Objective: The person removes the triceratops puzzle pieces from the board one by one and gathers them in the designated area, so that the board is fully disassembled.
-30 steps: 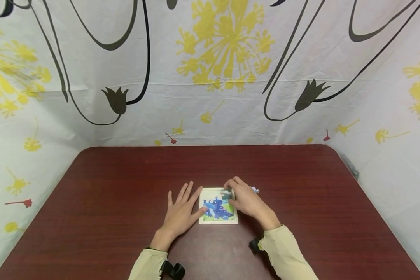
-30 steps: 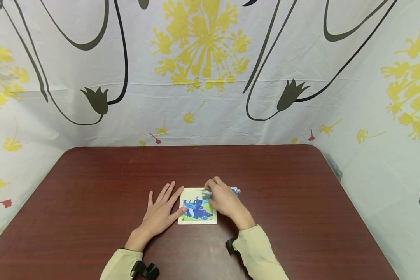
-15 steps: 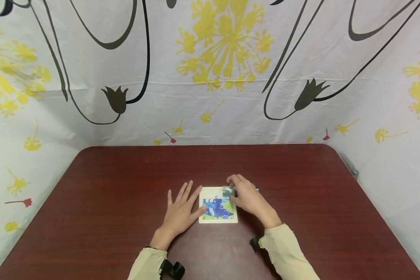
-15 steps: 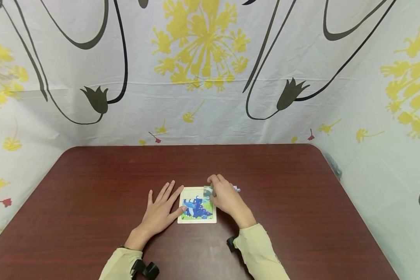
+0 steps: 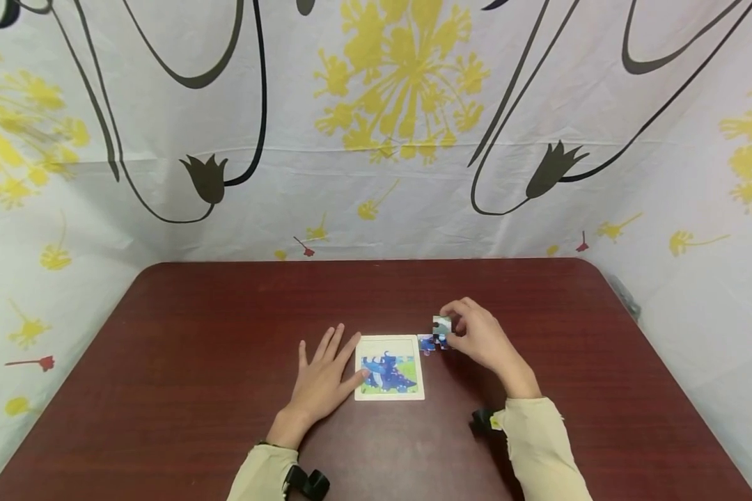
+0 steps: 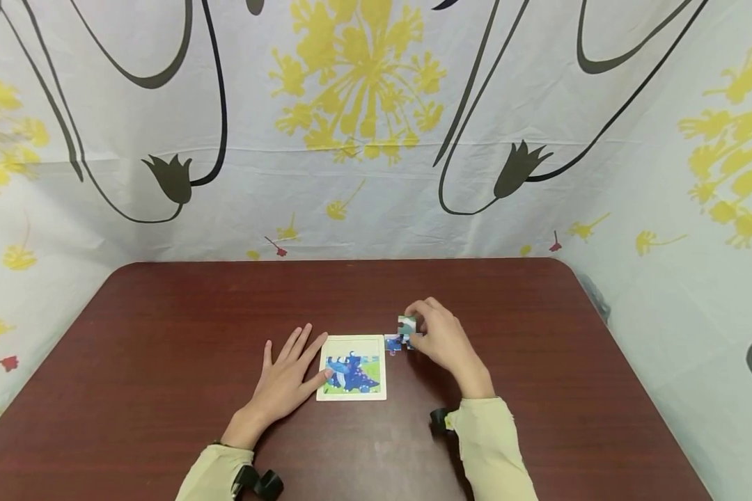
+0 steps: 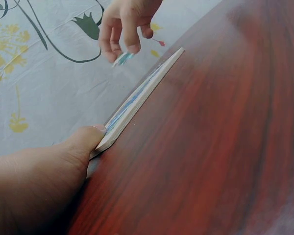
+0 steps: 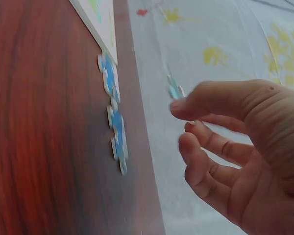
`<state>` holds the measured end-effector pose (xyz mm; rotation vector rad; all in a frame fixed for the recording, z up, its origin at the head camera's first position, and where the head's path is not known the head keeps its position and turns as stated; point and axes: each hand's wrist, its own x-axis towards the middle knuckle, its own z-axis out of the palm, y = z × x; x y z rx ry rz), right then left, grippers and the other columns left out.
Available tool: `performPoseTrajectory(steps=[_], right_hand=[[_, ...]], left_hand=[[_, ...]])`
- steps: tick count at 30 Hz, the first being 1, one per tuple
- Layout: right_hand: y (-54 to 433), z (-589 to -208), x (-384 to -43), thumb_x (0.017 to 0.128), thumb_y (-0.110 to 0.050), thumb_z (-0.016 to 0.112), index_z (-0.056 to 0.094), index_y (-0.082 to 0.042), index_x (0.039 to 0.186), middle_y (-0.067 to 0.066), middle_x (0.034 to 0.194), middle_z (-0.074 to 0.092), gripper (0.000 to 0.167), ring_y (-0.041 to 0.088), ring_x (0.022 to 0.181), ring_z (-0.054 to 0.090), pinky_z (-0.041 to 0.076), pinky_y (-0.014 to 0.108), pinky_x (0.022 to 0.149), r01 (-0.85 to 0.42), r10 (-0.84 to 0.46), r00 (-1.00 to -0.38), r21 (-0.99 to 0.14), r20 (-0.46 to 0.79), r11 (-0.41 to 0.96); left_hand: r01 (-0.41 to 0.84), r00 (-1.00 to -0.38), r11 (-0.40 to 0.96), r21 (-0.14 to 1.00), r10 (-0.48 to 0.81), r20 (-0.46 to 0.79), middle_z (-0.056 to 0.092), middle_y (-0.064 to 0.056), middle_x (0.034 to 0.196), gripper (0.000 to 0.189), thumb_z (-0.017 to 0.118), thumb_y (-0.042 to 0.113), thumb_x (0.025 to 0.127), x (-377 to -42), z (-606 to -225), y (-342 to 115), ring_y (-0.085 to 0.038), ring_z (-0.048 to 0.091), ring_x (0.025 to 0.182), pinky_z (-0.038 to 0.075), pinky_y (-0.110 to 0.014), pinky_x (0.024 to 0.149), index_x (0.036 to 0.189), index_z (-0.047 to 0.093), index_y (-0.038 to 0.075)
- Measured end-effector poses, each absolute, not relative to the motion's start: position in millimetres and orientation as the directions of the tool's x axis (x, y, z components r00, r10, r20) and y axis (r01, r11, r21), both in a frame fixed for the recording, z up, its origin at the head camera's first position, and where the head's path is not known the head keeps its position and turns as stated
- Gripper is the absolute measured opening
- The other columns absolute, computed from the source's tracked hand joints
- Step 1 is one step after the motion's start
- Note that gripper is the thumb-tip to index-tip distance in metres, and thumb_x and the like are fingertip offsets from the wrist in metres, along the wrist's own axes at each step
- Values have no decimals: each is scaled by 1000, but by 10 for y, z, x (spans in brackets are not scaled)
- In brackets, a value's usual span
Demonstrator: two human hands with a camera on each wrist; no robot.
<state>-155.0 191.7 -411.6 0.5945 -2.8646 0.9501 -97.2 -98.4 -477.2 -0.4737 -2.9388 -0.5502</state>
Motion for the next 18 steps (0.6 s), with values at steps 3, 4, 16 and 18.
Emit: performPoseTrajectory(steps=[3, 4, 16, 18], right_hand=[[2030, -4110, -1567, 75, 0, 71, 56, 0, 114, 9, 96, 57, 41, 20, 77, 58, 51, 37, 66, -329, -293, -943, -593, 159, 735], [2060, -4112, -1572, 76, 0, 71, 55, 1, 115, 11, 97, 57, 42, 21, 78, 59, 51, 38, 67, -314, -281, -948, -601, 152, 735], [2236, -4118, -1583, 74, 0, 69, 58, -3, 99, 7, 92, 55, 27, 22, 78, 60, 50, 39, 69, -271, -286, -956, -593, 71, 758], [2259, -4125, -1582, 74, 0, 69, 58, -3, 99, 8, 93, 55, 28, 23, 78, 59, 50, 40, 69, -267, -290, -955, -592, 59, 760]], left_hand=[[323, -945, 886, 332, 281, 168, 21, -8, 153, 71, 45, 61, 88, -970, -4770, -982, -25, 13, 140, 0, -64, 103, 147, 31, 25], [322, -945, 887, 332, 280, 167, 21, -8, 153, 71, 45, 61, 88, -969, -4766, -982, -25, 13, 140, 0, -64, 103, 147, 30, 25], [321, -945, 891, 321, 278, 172, 21, -8, 153, 71, 45, 61, 88, -976, -4779, -980, -25, 13, 140, 1, -64, 103, 147, 31, 25], [320, -945, 891, 323, 279, 169, 21, -8, 153, 71, 45, 61, 88, -974, -4781, -979, -25, 13, 140, 0, -64, 103, 147, 30, 25]])
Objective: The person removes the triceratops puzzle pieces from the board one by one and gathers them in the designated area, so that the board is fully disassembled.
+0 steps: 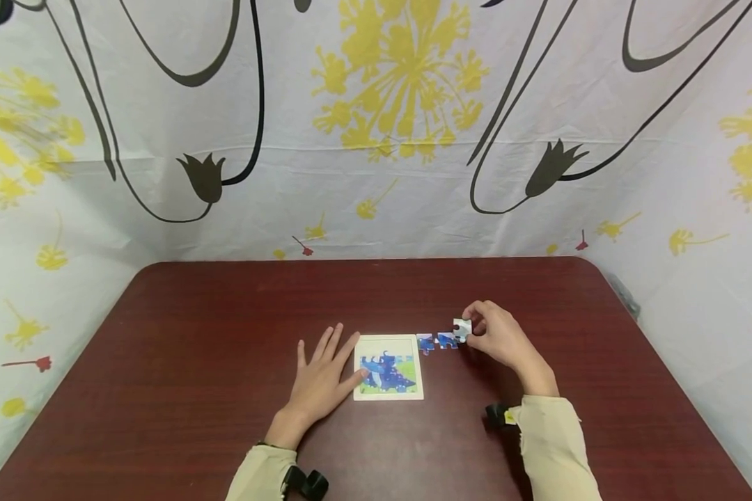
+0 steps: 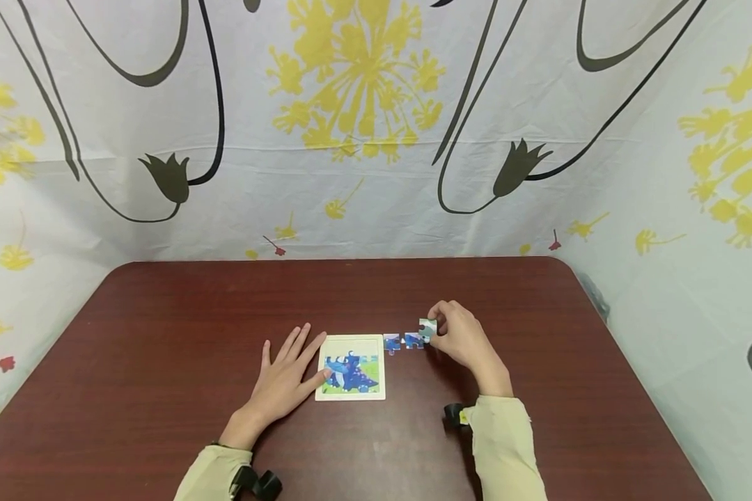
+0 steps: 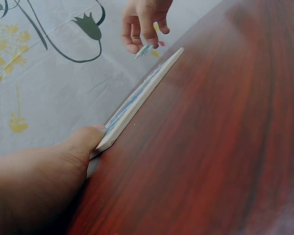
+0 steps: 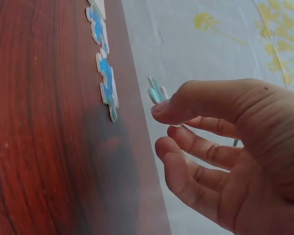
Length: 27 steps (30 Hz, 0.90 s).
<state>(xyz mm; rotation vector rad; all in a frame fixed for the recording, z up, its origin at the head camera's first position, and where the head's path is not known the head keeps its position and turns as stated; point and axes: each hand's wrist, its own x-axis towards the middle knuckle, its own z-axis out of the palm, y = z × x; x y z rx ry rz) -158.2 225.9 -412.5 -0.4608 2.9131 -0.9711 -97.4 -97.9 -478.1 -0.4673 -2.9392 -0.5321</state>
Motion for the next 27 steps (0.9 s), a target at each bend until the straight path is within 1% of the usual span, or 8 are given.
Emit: performPoseTrajectory(steps=[7, 14, 27], right_hand=[[2355, -4148, -1582, 74, 1, 71, 59, -3, 99, 9, 94, 55, 28, 24, 79, 59, 50, 41, 70, -236, -278, -960, -594, 23, 769], [2397, -4175, -1598, 72, 3, 71, 59, -1, 98, 11, 92, 56, 29, 25, 78, 59, 50, 41, 69, -242, -294, -956, -602, 13, 760], [2426, -4229, -1614, 72, 4, 72, 58, -2, 95, 10, 91, 56, 27, 23, 77, 58, 49, 40, 69, -204, -292, -956, -619, -42, 759]], left_hand=[[325, -944, 888, 325, 283, 170, 21, -8, 152, 71, 45, 62, 88, -972, -4777, -981, -26, 13, 140, 0, -64, 103, 147, 31, 25], [324, -945, 886, 331, 283, 166, 21, -8, 152, 71, 45, 61, 88, -970, -4769, -980, -26, 13, 140, 0, -64, 103, 147, 31, 25], [323, -945, 886, 334, 281, 166, 21, -8, 152, 71, 45, 61, 88, -972, -4756, -980, -25, 14, 140, 1, -64, 103, 147, 31, 24]])
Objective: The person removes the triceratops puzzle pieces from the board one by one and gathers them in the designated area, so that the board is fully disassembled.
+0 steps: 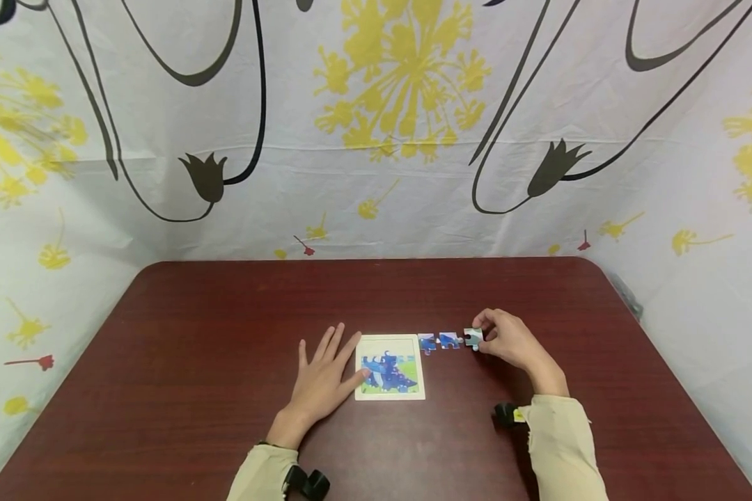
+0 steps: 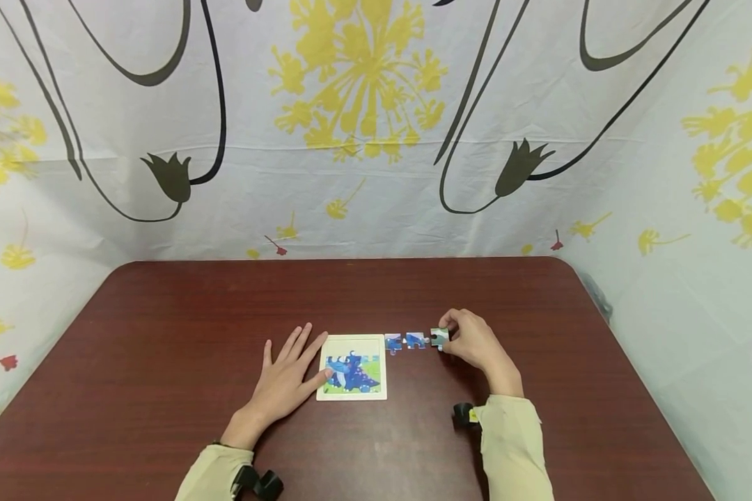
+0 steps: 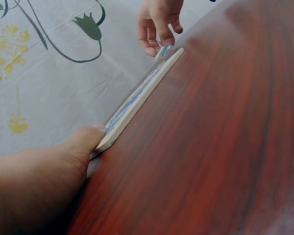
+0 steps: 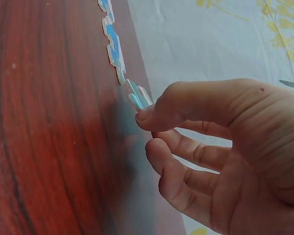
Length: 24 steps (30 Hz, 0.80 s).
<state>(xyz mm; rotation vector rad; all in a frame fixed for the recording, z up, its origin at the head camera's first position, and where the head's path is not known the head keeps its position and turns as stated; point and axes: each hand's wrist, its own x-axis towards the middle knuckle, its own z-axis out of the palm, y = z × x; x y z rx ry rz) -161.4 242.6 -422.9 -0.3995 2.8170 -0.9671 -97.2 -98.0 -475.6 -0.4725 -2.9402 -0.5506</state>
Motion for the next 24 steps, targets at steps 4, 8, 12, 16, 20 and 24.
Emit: performPoseTrajectory(steps=[4, 8, 12, 16, 20, 24], right_hand=[[2428, -4234, -1617, 72, 4, 71, 59, -3, 94, 10, 90, 57, 26, 22, 76, 57, 49, 40, 69, -201, -294, -954, -620, -50, 758], [2430, -4248, -1625, 71, 3, 71, 59, -3, 93, 10, 89, 56, 26, 21, 75, 56, 48, 39, 68, -205, -300, -952, -620, -52, 757], [2429, -4257, -1628, 72, 3, 71, 58, -3, 93, 9, 89, 56, 26, 21, 73, 54, 46, 38, 66, -197, -300, -952, -621, -63, 758], [2424, -4262, -1623, 73, 1, 71, 56, -2, 93, 9, 89, 55, 25, 20, 71, 51, 45, 37, 65, -190, -300, -951, -621, -76, 761], [2420, -4266, -1615, 73, 0, 71, 56, -2, 93, 10, 89, 54, 25, 20, 73, 50, 44, 37, 65, -192, -299, -951, -617, -73, 763], [2429, -4280, -1613, 73, -2, 72, 56, -3, 93, 11, 92, 53, 25, 23, 78, 50, 44, 39, 68, -201, -298, -953, -602, -64, 773]], left_hand=[[324, -944, 885, 335, 280, 173, 22, -8, 152, 71, 46, 60, 88, -973, -4751, -985, -26, 15, 140, 1, -64, 103, 147, 31, 24], [323, -944, 886, 333, 280, 171, 22, -8, 152, 70, 45, 60, 88, -975, -4755, -992, -26, 15, 140, 1, -64, 103, 147, 31, 24], [326, -943, 885, 331, 282, 176, 22, -9, 152, 70, 45, 60, 89, -977, -4754, -995, -26, 15, 140, 2, -64, 102, 147, 32, 24], [325, -944, 886, 331, 282, 173, 22, -8, 152, 71, 45, 61, 89, -979, -4749, -992, -26, 15, 140, 1, -64, 103, 147, 31, 24], [324, -945, 887, 330, 282, 168, 21, -8, 152, 71, 44, 61, 89, -982, -4759, -991, -25, 14, 140, 1, -64, 103, 147, 31, 24], [329, -942, 884, 332, 285, 175, 22, -8, 152, 71, 44, 61, 88, -982, -4776, -990, -26, 14, 140, 1, -65, 102, 147, 31, 24]])
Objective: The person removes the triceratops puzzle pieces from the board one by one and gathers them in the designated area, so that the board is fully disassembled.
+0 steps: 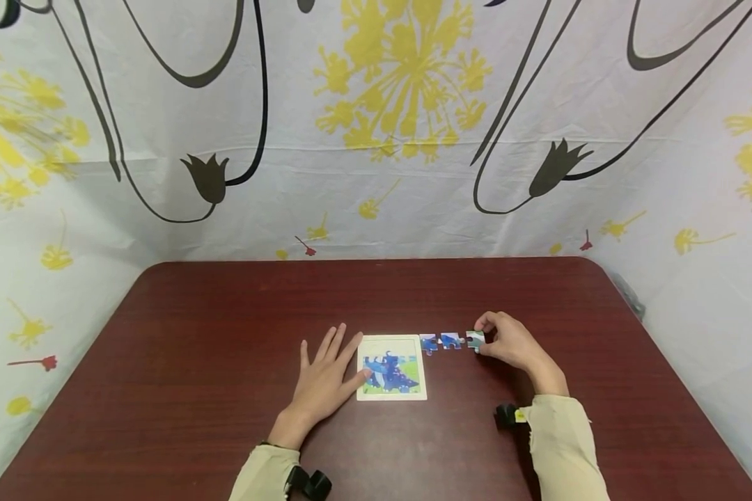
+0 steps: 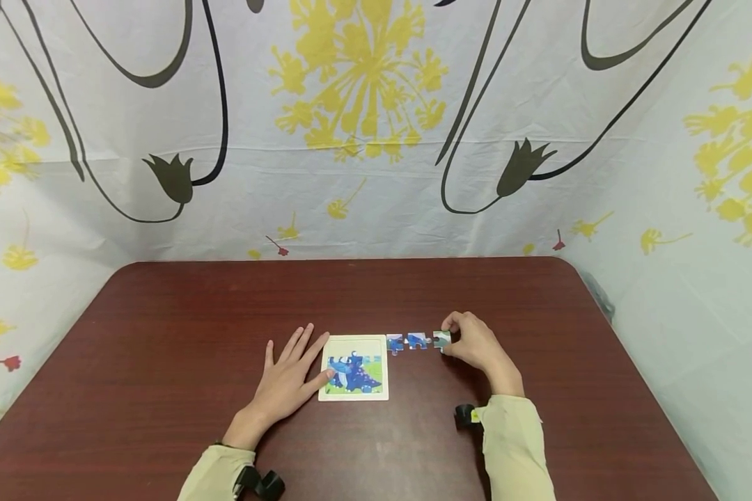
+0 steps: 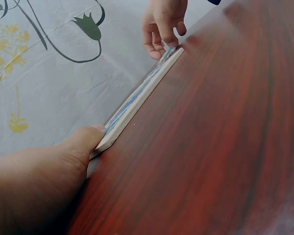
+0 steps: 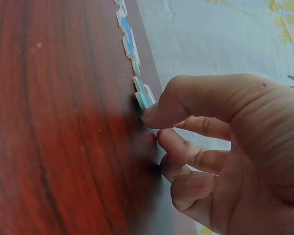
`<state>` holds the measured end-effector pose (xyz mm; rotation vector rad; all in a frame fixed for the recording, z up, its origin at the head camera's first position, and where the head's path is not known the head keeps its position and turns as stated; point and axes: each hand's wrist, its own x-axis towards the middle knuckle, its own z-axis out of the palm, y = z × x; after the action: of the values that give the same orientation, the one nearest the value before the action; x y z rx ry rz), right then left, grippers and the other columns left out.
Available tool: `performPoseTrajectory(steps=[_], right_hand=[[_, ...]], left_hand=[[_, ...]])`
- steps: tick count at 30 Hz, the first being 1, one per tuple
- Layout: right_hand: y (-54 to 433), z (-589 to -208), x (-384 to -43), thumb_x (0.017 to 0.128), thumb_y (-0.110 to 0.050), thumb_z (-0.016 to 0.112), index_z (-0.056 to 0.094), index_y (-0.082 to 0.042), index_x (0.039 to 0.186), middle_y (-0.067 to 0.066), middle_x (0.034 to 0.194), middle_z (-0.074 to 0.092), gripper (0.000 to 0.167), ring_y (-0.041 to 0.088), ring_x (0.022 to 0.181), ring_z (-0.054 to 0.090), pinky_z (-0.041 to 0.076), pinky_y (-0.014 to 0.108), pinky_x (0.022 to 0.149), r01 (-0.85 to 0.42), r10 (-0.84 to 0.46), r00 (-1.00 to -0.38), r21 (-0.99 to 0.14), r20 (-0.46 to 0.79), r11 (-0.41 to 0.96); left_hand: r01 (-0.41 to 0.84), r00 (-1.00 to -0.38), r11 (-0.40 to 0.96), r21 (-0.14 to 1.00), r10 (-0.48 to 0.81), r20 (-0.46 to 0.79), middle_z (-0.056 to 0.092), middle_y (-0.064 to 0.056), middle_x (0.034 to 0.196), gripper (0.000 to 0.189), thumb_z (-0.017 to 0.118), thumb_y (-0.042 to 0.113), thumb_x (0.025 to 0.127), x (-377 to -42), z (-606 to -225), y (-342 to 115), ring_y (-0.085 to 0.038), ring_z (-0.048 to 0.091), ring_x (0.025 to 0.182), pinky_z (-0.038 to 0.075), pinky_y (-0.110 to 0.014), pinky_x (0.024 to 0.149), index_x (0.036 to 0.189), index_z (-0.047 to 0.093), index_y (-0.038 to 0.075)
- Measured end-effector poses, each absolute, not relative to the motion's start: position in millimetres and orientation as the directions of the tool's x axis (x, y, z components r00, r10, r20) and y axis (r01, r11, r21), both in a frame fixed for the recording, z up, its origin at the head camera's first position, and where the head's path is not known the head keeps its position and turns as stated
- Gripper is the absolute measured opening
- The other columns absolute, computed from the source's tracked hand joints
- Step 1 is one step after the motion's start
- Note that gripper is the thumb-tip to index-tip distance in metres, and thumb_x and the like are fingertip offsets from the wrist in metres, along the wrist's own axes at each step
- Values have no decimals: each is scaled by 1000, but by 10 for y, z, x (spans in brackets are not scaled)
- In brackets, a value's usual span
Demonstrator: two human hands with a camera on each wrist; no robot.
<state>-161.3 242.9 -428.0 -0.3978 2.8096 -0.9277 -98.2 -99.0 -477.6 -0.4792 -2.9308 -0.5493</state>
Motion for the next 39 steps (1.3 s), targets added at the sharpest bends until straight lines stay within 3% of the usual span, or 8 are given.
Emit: performPoseTrajectory(steps=[9, 16, 21, 26, 30, 35, 39], right_hand=[[2430, -4326, -1618, 74, -3, 71, 58, -3, 95, 12, 94, 51, 25, 25, 80, 48, 43, 40, 70, -215, -300, -953, -596, -47, 774], [2458, -4281, -1601, 76, -1, 67, 55, 2, 112, 15, 97, 52, 37, 24, 78, 51, 45, 39, 67, -229, -306, -952, -602, -27, 765], [2412, -4163, -1578, 80, 1, 61, 54, 1, 117, 15, 98, 53, 38, 21, 73, 50, 43, 35, 62, -260, -301, -952, -648, 49, 716], [2089, -4011, -1504, 81, 2, 61, 59, -4, 111, 10, 92, 56, 30, 19, 71, 51, 43, 30, 58, -348, -361, -921, -718, 143, 603], [1665, -4028, -1408, 81, 0, 65, 63, -3, 103, 2, 84, 56, 22, 12, 66, 52, 45, 26, 56, -443, -496, -853, -728, 162, 524], [1187, -4192, -1281, 83, -7, 67, 63, -2, 105, -2, 81, 54, 23, 7, 60, 47, 43, 25, 56, -524, -626, -774, -652, 96, 548], [1025, -4326, -1219, 83, -11, 69, 63, -4, 111, -4, 79, 52, 29, 8, 63, 45, 41, 25, 58, -554, -619, -782, -533, 71, 639]], left_hand=[[326, -943, 883, 338, 281, 176, 22, -9, 152, 70, 46, 60, 89, -953, -4753, -997, -26, 14, 140, 2, -65, 102, 147, 32, 24], [334, -941, 881, 336, 287, 181, 21, -9, 152, 70, 46, 60, 89, -961, -4771, -993, -26, 14, 140, 2, -65, 102, 147, 32, 23], [334, -941, 880, 338, 287, 180, 21, -9, 152, 71, 46, 60, 88, -957, -4772, -998, -26, 14, 140, 2, -65, 102, 147, 31, 24], [333, -941, 881, 336, 287, 179, 21, -8, 152, 71, 46, 60, 88, -959, -4778, -1003, -26, 14, 140, 2, -64, 102, 147, 31, 24], [326, -944, 883, 338, 287, 160, 20, -8, 153, 71, 44, 61, 89, -959, -4780, -999, -26, 13, 140, 1, -64, 102, 147, 31, 24], [322, -946, 890, 324, 286, 155, 20, -8, 153, 70, 44, 61, 89, -966, -4770, -996, -25, 13, 140, 2, -64, 102, 148, 30, 24], [328, -943, 895, 304, 289, 165, 20, -8, 153, 72, 43, 61, 89, -985, -4769, -995, -25, 14, 140, 3, -65, 102, 149, 27, 24]])
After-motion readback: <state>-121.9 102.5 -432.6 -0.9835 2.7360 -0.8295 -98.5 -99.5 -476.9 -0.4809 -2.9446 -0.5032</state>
